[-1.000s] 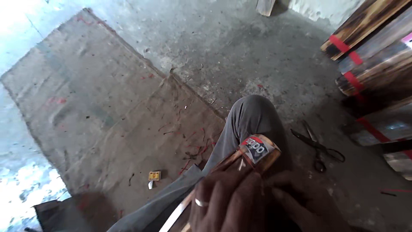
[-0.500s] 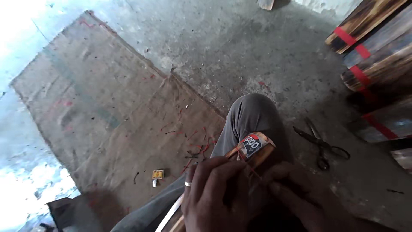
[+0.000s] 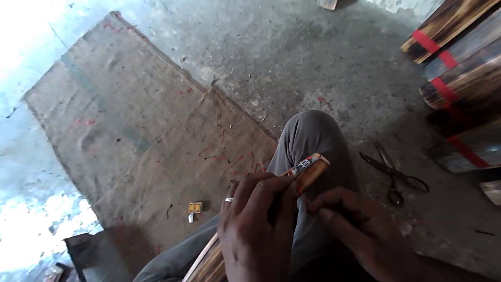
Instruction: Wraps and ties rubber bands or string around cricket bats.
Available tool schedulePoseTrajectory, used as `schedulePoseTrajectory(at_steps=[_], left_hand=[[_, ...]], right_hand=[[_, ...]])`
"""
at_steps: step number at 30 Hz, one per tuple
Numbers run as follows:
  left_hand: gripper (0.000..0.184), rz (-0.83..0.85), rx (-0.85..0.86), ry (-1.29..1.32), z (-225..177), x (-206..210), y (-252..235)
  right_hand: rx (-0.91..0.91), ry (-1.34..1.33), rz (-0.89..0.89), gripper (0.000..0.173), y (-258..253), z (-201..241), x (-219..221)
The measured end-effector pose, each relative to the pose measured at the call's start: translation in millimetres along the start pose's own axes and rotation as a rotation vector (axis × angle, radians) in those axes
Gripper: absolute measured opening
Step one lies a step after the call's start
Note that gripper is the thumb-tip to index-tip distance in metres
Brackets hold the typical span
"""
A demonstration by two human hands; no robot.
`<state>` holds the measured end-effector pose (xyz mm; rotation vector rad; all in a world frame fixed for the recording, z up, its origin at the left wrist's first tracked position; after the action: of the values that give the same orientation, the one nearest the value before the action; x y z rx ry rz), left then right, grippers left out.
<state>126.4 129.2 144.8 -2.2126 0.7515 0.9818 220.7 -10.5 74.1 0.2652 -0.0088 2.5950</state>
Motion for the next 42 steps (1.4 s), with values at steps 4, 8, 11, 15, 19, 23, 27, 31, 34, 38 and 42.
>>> schedulePoseTrajectory(at_steps=[4, 8, 11, 15, 19, 23, 27, 31, 34, 38, 42], left_hand=[[0.02, -0.011, -0.019, -0.034, 0, 0, -1], [0.013, -0.052, 0.035, -0.143, -8, -2, 0], [0.013, -0.133, 0.123, -0.279, -20, -4, 5], [0.021, -0.07, 0.232, -0.343, -23, -2, 14], [0.032, 0.03, 0.287, -0.352, -16, 1, 21], [0.03, 0.011, 0.261, -0.336, -13, -2, 21], [0.03, -0.007, 0.245, -0.293, -11, -4, 16], [0.031, -0.006, 0.262, -0.299, -8, -5, 12], [0.031, 0.002, 0.244, -0.308, -1, -5, 7], [0.034, 0.036, 0.205, -0.333, 10, -2, -1], [0.038, 0.036, 0.176, -0.392, 12, 6, -3]], right_hand=[[0.016, 0.038, -0.002, 0.019, 2, -4, -4], [0.029, 0.052, -0.015, 0.019, 1, -6, -5], [0.019, 0.059, -0.025, 0.02, 1, -5, -6], [0.003, 0.067, -0.046, 0.023, 0, 1, -7], [-0.021, 0.022, -0.01, 0.022, -5, 8, 1], [-0.008, 0.083, -0.009, 0.019, -7, -7, 4], [-0.023, 0.172, -0.041, 0.018, -14, -17, -9], [-0.047, 0.057, 0.045, 0.016, -31, -24, -2], [-0.015, -0.029, 0.084, 0.015, -42, -29, 4], [0.005, -0.014, 0.102, 0.016, -53, -26, 7], [0.021, 0.007, 0.108, 0.018, -64, -23, 11]])
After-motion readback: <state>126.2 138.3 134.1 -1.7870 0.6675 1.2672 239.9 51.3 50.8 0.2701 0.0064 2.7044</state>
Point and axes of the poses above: each hand's wrist, its own y-axis away from the middle knuckle, its own x-axis out of the palm, z = x × y, the point moved 10 cm from there along -y, towards the middle knuckle, and after that the axes turned 5 degrees about -y, right-handed, at the moved point
